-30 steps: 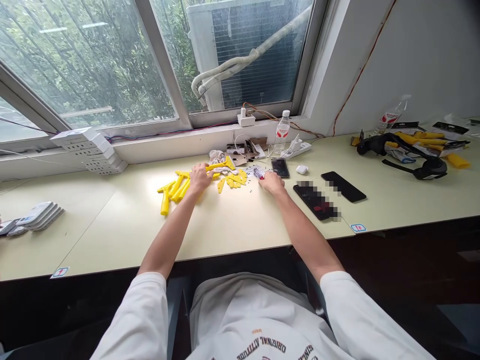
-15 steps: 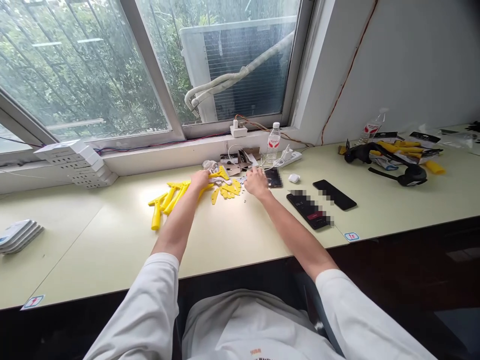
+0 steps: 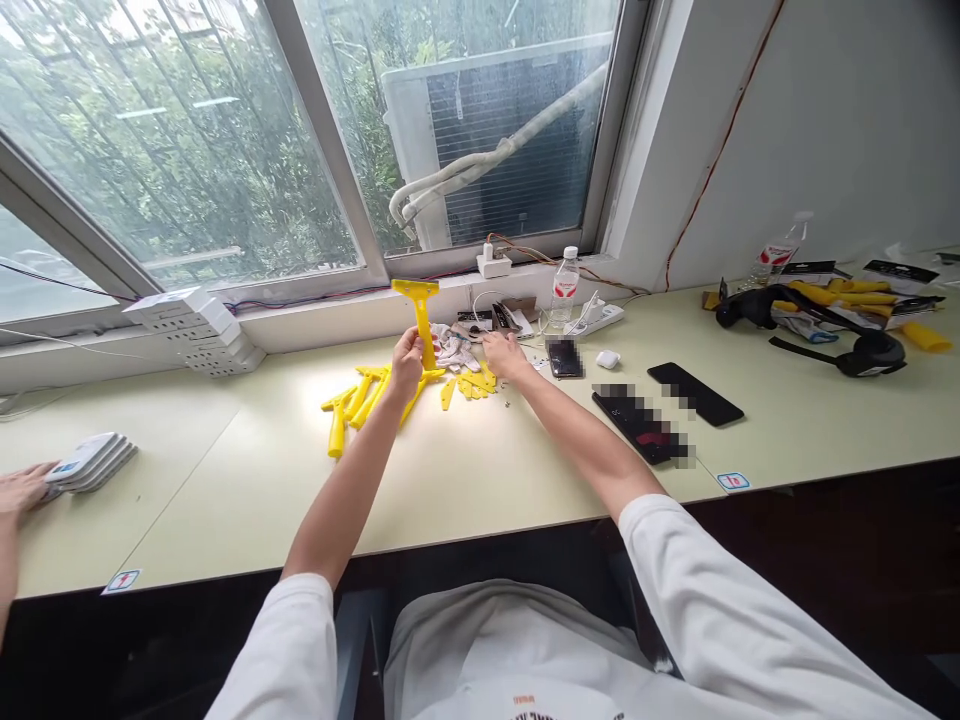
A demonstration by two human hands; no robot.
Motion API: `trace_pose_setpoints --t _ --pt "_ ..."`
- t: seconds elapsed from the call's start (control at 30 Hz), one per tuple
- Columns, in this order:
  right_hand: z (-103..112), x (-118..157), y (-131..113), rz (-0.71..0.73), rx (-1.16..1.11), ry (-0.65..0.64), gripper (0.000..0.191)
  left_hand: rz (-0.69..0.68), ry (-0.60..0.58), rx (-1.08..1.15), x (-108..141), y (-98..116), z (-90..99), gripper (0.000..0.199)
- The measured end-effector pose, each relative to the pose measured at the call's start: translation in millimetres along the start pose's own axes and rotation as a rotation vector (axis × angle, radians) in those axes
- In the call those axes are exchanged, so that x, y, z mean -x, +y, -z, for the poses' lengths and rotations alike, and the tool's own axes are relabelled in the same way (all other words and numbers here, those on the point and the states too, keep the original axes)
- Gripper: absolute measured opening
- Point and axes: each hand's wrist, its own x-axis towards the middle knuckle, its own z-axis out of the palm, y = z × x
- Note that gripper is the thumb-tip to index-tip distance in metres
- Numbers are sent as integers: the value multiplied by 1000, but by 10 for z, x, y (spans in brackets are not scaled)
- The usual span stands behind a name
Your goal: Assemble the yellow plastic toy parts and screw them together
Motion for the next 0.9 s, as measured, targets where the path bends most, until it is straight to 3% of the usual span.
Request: trace_pose_setpoints --t 0.13,0.23,0.3,0.4,0.47,0.6,0.77,0.9 --pt "251 158 -31 -3 -102 229 51 65 -16 319 528 107 -22 49" --pt "346 428 -96 -42 -406 480 43 88 -9 354 831 143 7 51" --pt "341 664 -141 -88 -626 538 42 124 -15 392 959 130 26 51" --pt "309 1003 -144 -179 -907 480 61 181 -38 476 1046 79 27 51" --pt "313 1175 -89 -189 -1065 430 63 199 -20 514 1057 42 5 50" --pt "359 1369 22 9 -1384 306 50 229 16 536 1084 -3 -108 48" --pt "318 1416 -131 230 -1602 76 49 267 -142 555 1237 4 -341 51" --pt "237 1391 -343 279 -1546 142 40 297 -294 558 1350 14 -454 51"
